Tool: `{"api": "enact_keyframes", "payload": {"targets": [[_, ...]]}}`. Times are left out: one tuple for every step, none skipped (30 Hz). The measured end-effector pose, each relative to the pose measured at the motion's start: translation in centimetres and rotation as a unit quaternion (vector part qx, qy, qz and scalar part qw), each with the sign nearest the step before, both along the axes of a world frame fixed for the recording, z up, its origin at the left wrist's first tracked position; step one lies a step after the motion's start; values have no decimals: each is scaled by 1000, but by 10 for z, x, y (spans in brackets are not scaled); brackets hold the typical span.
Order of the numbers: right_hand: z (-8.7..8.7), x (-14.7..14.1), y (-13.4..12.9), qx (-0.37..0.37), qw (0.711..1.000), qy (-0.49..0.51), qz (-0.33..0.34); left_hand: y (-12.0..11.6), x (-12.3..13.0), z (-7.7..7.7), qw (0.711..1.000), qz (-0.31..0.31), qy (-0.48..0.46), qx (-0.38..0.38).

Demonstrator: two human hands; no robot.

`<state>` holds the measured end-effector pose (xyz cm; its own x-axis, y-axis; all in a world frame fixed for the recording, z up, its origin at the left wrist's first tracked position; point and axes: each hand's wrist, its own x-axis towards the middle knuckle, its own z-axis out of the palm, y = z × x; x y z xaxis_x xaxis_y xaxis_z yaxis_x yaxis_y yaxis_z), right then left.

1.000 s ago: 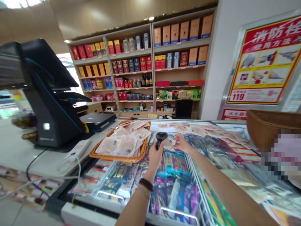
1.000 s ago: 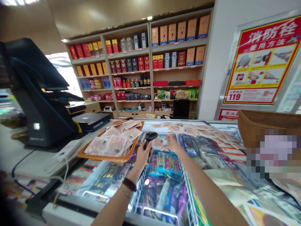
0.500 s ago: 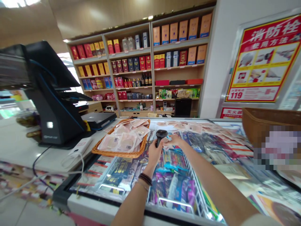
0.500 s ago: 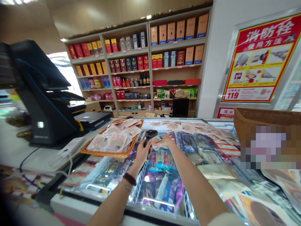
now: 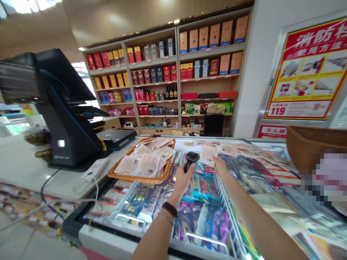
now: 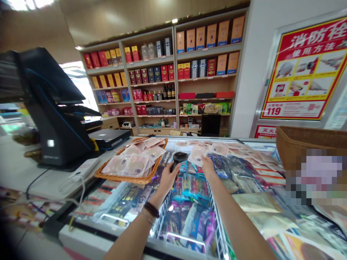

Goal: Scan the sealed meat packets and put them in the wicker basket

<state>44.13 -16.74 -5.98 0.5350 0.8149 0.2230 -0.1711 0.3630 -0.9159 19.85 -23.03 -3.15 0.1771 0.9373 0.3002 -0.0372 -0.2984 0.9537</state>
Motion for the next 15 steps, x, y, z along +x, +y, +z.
{"api": "enact_keyframes", "payload": {"targets": [[-2,3,-2,12,998,60,-4,-2,-1,2,1000,-9,6,3],[-4,4,-4,22,993,113,-6,-4,-1,3,1000,-18,10,6],[-4,5,-4,34,987,159,-5,-6,-1,4,1000,-26,13,9],[-5,6,-5,48,980,195,1,-8,-1,6,999,-35,17,12],[-5,6,-5,61,975,214,12,-10,-1,7,999,-45,21,14],[-5,5,-6,72,972,224,24,-12,-1,8,998,-55,24,14],[-4,5,-6,79,969,229,37,-13,0,8,997,-65,28,13],[-4,3,-8,83,968,232,52,-14,0,9,997,-74,31,11],[-3,1,-10,82,966,233,69,-15,1,9,996,-82,33,8],[-2,-1,-12,77,966,233,86,-15,2,10,995,-88,35,6],[0,-4,-15,69,966,229,102,-15,2,9,995,-92,36,5],[1,-8,-18,58,966,222,116,-14,3,9,995,-95,36,4],[3,-11,-21,49,968,210,126,-14,4,8,995,-95,34,2],[5,-13,-23,39,972,193,130,-13,4,6,995,-91,31,-1],[8,-16,-25,31,976,175,128,-11,5,5,996,-85,26,-5]]}}
